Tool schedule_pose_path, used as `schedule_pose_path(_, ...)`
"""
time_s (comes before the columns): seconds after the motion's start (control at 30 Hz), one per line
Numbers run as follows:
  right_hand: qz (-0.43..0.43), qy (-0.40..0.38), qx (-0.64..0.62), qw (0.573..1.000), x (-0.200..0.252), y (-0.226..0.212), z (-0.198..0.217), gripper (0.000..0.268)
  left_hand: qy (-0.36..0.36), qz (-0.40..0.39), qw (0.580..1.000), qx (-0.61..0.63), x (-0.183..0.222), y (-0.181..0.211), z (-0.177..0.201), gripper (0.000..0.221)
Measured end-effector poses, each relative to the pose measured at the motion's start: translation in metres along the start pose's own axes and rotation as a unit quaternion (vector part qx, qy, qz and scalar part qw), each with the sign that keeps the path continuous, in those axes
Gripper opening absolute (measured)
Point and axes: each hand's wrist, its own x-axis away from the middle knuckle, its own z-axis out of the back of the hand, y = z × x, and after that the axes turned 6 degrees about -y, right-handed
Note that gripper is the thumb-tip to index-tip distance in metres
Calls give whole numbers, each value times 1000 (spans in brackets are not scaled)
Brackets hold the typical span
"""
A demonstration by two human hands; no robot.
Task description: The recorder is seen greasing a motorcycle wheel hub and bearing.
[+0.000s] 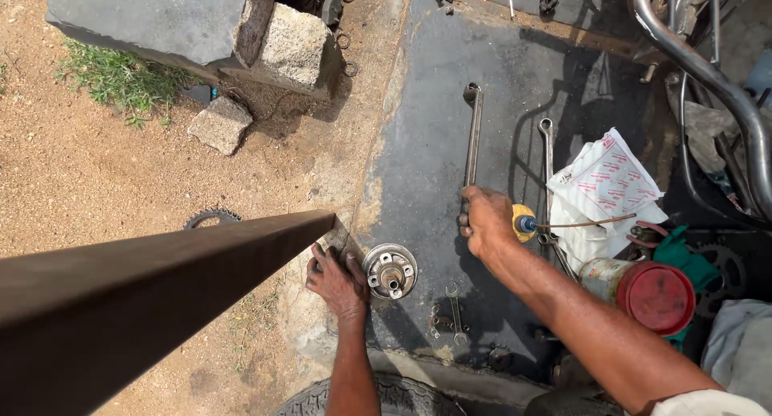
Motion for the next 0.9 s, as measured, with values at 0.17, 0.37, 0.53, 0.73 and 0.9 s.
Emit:
schedule_pose_path(0.17,90,-27,51,994,54,80,60,21,6,-13,1000,4,1,-4,-4,54)
schedule_pose_path(0.37,170,-76,223,957,47,148,100,33,2,-8,1000,9,1,-2,-2,54)
schedule_pose_path(0.53,158,-43,470,868,41,139,108,37,9,-9,1000,13,-4,-2,-5,55)
schedule_pose_path(0.73,539,-66,517,661,-45,50,-15,48,6,-10,1000,-5,0,-8,-14,56)
schedule_pose_path(0.9,156,180,577,781,-158,-48,-94,90,10,-19,1000,-1,1,-7,-11,51)
